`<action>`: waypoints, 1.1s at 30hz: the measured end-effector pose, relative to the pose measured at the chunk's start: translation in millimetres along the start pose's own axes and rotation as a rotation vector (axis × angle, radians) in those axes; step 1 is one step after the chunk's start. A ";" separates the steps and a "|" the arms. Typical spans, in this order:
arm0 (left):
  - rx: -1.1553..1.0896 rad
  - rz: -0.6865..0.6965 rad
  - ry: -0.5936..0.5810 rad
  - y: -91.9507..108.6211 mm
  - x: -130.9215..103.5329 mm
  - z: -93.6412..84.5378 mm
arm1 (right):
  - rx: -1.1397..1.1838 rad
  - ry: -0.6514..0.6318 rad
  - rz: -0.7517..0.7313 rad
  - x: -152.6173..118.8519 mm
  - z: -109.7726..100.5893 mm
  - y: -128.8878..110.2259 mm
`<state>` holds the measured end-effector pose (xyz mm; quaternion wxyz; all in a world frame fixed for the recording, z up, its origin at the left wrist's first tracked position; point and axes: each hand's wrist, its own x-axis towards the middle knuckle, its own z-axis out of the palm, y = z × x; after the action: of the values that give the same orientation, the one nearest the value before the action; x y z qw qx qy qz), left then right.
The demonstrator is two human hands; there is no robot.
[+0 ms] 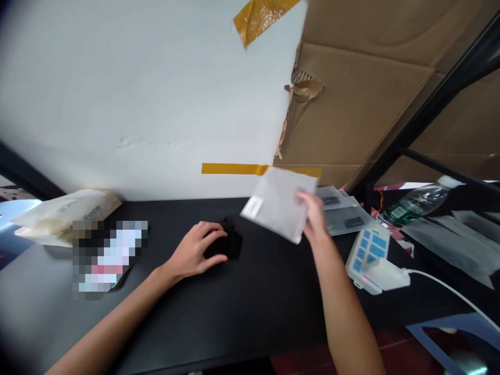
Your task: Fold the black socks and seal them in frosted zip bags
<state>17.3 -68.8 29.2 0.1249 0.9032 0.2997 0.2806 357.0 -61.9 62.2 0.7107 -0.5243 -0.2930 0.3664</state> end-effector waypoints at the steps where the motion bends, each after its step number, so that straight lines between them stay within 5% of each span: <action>1: 0.074 0.038 -0.043 1.8 -0.5 2.2 | 0.113 0.150 0.001 13.1 -17.2 -6.7; 4: 0.195 0.008 -0.062 2.1 -1.9 8.2 | 0.289 0.392 0.049 40.3 -60.3 -16.0; 7: 0.205 -0.016 -0.048 -3.4 -2.9 9.5 | 0.325 0.478 0.100 49.2 -80.5 -12.6; 12: 0.160 0.048 -0.087 -13.4 -4.8 7.6 | 0.340 0.612 0.036 49.8 -83.8 -8.8; 16: 0.033 -0.007 -0.052 -16.9 -5.2 7.4 | 0.098 0.675 -0.318 40.9 -63.0 -2.3; 19: -0.111 -0.087 -0.022 -15.7 -2.8 6.3 | -0.120 0.473 -0.485 10.6 -20.8 15.9; 23: -0.302 -0.279 0.141 -16.3 1.7 7.0 | -0.653 -0.356 -0.612 -56.5 43.9 48.0; 26: -0.398 -0.489 0.336 -27.6 2.6 5.9 | -0.891 -0.748 -0.627 -89.7 68.4 64.7; 30: -0.267 -0.551 0.566 -44.5 -0.1 -5.5 | -1.029 -0.840 -0.556 -88.5 66.5 71.3; 33: 0.060 -0.386 0.512 -39.4 -1.6 -10.3 | -1.030 -0.846 -0.509 -79.3 60.7 69.5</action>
<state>-8.3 -38.2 21.3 0.0699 0.7330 0.4955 0.4607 249.2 -82.8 9.9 0.2613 -0.5216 -0.7929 0.1760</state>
